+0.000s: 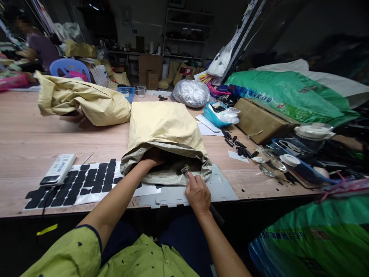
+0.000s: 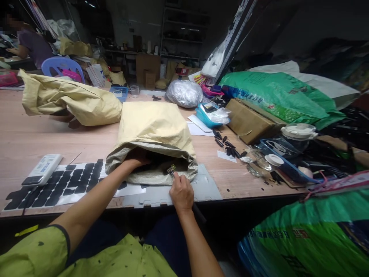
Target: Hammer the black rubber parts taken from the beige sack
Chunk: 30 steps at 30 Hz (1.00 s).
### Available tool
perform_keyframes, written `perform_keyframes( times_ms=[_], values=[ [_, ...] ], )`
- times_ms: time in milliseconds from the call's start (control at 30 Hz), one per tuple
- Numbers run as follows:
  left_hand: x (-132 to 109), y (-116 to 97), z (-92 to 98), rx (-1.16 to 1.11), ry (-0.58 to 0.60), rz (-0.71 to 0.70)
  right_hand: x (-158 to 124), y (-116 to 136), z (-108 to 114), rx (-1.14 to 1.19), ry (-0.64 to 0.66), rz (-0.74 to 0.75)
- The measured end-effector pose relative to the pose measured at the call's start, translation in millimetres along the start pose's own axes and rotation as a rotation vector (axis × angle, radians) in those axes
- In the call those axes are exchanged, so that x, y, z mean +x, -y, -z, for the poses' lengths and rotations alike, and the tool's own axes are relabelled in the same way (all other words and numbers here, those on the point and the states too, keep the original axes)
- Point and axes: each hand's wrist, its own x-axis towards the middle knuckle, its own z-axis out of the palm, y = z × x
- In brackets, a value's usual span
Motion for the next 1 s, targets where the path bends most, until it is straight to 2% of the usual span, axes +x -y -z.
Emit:
perform_keyframes(
  times_ms=[100, 167, 267, 333, 400, 467, 567, 667, 733, 833, 933, 1000],
  values=[
    [-19.3, -8.5, -3.3, 0.073, 0.051, 0.037, -0.8, 2.3, -4.1, -0.041, -0.036, 0.001],
    [-38.7, -13.7, -6.8, 0.145, 0.018, 0.058, -0.4, 2.1, -5.0, -0.047, -0.036, 0.004],
    [-75.2, -16.8, -15.8, 0.235, -0.059, -0.126, 1.4, -2.4, -2.2, -0.008, 0.008, 0.009],
    [-100.2, -15.3, -23.8, 0.243, -0.03, -0.27, 3.3, -7.0, 1.7, 0.038, 0.07, -0.005],
    [-120.7, -12.5, -31.4, 0.217, 0.026, -0.317, 5.3, -10.9, 5.6, 0.066, 0.132, -0.033],
    [-133.1, -10.3, -36.0, 0.173, 0.05, -0.302, 6.9, -12.2, 8.1, 0.075, 0.16, -0.061],
    [-133.2, -9.3, -34.8, 0.088, 0.075, -0.215, 7.1, -9.3, 9.6, 0.085, 0.153, -0.077],
    [-116.0, -9.3, -27.1, 0.046, 0.033, -0.091, 2.0, -5.9, 12.3, 0.091, 0.143, -0.099],
    [-100.7, -9.2, -22.2, 0.08, -0.003, -0.018, -4.9, -6.0, 16.4, 0.077, 0.13, -0.142],
    [-81.8, -9.7, -18.9, 0.204, 0.061, 0.077, -16.5, -9.1, 25.4, 0.046, 0.139, -0.212],
    [-75.4, -11.6, -18.5, 0.278, 0.129, 0.113, -21.3, -12.1, 34.6, 0.057, 0.208, -0.223],
    [-79.0, -12.9, -17.8, 0.257, 0.1, 0.073, -18.0, -13.4, 39.6, 0.111, 0.262, -0.239]
  ],
)
